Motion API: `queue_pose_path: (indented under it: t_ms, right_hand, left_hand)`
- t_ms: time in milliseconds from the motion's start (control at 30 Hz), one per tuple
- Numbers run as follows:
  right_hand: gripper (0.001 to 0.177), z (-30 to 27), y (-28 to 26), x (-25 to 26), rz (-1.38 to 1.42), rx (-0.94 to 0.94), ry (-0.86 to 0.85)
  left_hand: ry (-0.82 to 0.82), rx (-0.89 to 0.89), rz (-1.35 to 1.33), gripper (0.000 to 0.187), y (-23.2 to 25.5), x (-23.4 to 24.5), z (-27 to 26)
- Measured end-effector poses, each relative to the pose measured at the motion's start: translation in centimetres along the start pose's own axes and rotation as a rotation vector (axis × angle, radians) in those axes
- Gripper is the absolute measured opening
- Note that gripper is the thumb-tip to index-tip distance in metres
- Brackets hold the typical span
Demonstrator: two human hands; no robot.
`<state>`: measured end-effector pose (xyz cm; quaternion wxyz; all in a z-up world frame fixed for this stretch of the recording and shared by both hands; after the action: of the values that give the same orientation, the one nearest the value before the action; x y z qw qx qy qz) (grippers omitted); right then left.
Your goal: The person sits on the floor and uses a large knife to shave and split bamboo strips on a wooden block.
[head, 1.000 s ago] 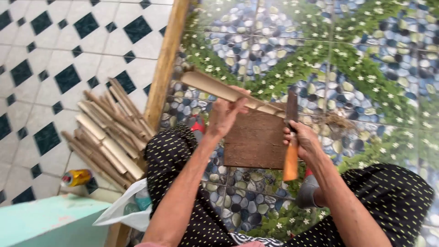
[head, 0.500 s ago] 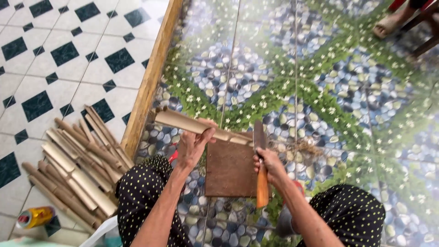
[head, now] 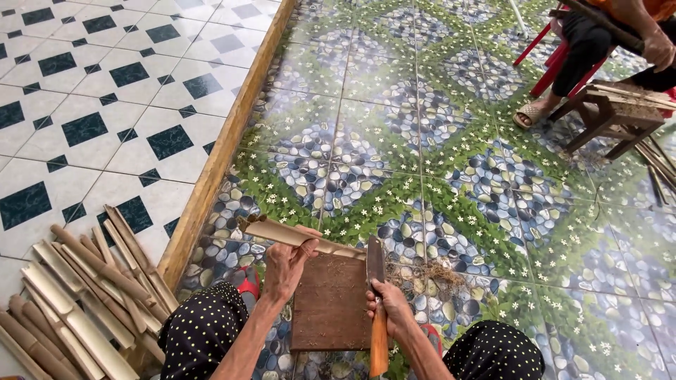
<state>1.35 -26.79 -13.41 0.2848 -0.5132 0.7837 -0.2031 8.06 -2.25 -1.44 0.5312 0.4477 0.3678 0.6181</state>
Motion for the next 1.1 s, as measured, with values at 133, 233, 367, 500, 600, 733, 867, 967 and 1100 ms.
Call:
queue_pose_path:
  t_ms: [133,233,367,500,600,733,867,967,1100]
  right_hand:
    - [0.014,0.7,0.8,0.8,-0.031,-0.018,0.007]
    - [0.017,4.3,4.1,2.9,-0.056,0.037,-0.047]
    - [0.019,5.9,4.1,3.4,-0.18,0.087,-0.023]
    - [0.028,6.8,3.4,3.4,-0.168,0.065,-0.049]
    - [0.027,6.0,2.5,2.4,-0.159,0.065,-0.054]
    - [0.018,5.9,2.7,1.7,-0.119,0.028,-0.071]
    - [0.022,0.2,0.4,-2.5,-0.12,0.071,-0.144]
    - [0.025,-2.6,-0.4,-3.9,-0.146,0.085,-0.188]
    - [0.021,0.1,1.1,-2.2,-0.129,0.1,-0.166]
  left_hand:
    - [0.019,0.048,-0.072,0.033,1.4,0.1,0.4]
    - [-0.053,0.112,0.019,0.034,2.7,0.6,-0.6]
    - [0.015,0.194,-0.269,0.021,2.8,1.6,-0.9]
    - [0.033,0.191,-0.305,0.023,3.7,2.6,-1.2]
    - [0.019,0.168,-0.296,0.018,3.0,3.0,-1.5]
    - [0.002,0.155,-0.245,0.02,3.0,3.3,-1.3]
    - [0.0,0.141,-0.245,0.021,2.3,3.3,-1.2]
    - [-0.002,0.126,-0.215,0.02,2.2,3.1,-1.5]
    - [0.01,0.118,-0.2,0.02,2.3,2.8,-1.5]
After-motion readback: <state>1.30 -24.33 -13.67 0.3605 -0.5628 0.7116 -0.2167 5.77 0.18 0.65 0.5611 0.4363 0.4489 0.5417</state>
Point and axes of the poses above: each hand's wrist, its own z-axis towards the middle knuckle, its own x-axis out of the back of the hand, y = z × x, the point moved 4 cm from there along z, towards the middle knuckle, and after that the axes turned 11 degrees about -z, right-handed, at the moved point
